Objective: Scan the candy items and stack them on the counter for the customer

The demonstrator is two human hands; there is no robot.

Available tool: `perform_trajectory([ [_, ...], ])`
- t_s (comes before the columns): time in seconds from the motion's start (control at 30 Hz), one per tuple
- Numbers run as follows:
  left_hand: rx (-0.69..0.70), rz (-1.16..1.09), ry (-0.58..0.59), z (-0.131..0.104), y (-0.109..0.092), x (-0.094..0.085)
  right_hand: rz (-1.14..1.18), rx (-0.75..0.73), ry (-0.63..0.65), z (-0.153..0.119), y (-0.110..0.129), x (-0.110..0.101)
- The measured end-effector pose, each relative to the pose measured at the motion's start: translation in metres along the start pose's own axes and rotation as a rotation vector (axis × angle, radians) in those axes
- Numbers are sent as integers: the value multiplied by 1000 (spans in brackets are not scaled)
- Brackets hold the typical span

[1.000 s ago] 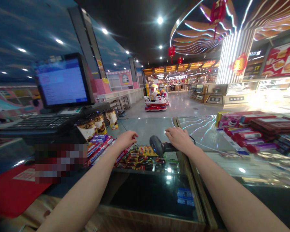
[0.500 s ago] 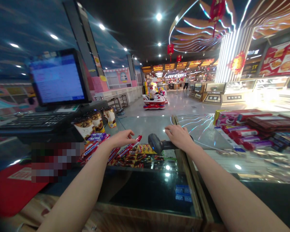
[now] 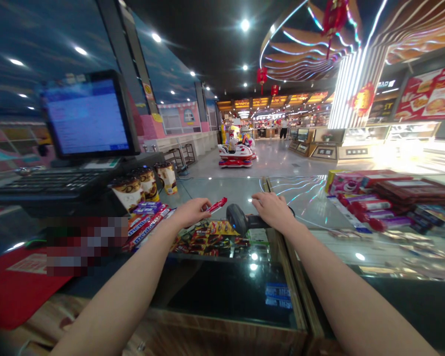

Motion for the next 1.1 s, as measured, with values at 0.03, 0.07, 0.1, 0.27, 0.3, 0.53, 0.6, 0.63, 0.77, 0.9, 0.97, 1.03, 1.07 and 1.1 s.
perform_trajectory([
  [0.03, 20, -9, -61, 0, -4, -3, 2, 1, -2, 0, 0, 0],
  [0.07, 51, -13, -122, 1, -9, -6, 8, 1, -6, 0, 1, 0],
  [0.1, 89, -12, -179, 1, -14, -8, 14, 1, -12, 0, 1, -1],
  [0.27, 250, 23, -373, 2, -39, -14, 68, -12, -51, 1, 4, -1],
  [0.3, 270, 27, -403, 2, -44, -14, 86, -15, -60, 2, 4, -1],
  [0.53, 357, 71, -491, 4, -64, -13, 271, -46, -108, 11, 4, 6],
  [0.6, 382, 79, -512, 4, -67, -12, 312, -42, -112, 13, 5, 6],
  [0.63, 395, 83, -527, 3, -68, -12, 322, -45, -108, 13, 6, 7],
  [0.77, 444, 79, -597, 1, -71, -14, 373, -91, -130, 15, 10, 5],
  [0.9, 452, 12, -679, -1, -65, -20, 459, -124, -232, 15, 7, -1],
  [0.97, 412, -49, -702, 1, -56, -21, 473, -130, -292, 13, 5, -5],
  [1.03, 352, -159, -698, 6, -44, -20, 478, -139, -353, 10, 4, -9],
  [1.07, 319, -239, -683, 10, -37, -18, 480, -145, -379, 8, 3, -11],
  [1.1, 285, -334, -655, 14, -30, -15, 487, -153, -398, 7, 2, -13],
])
Point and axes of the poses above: each hand's wrist, its own z-axis towards the middle knuckle, its own x-axis out of the palm, y = z × x, the point moved 7 cm from there along z, towards the middle knuckle
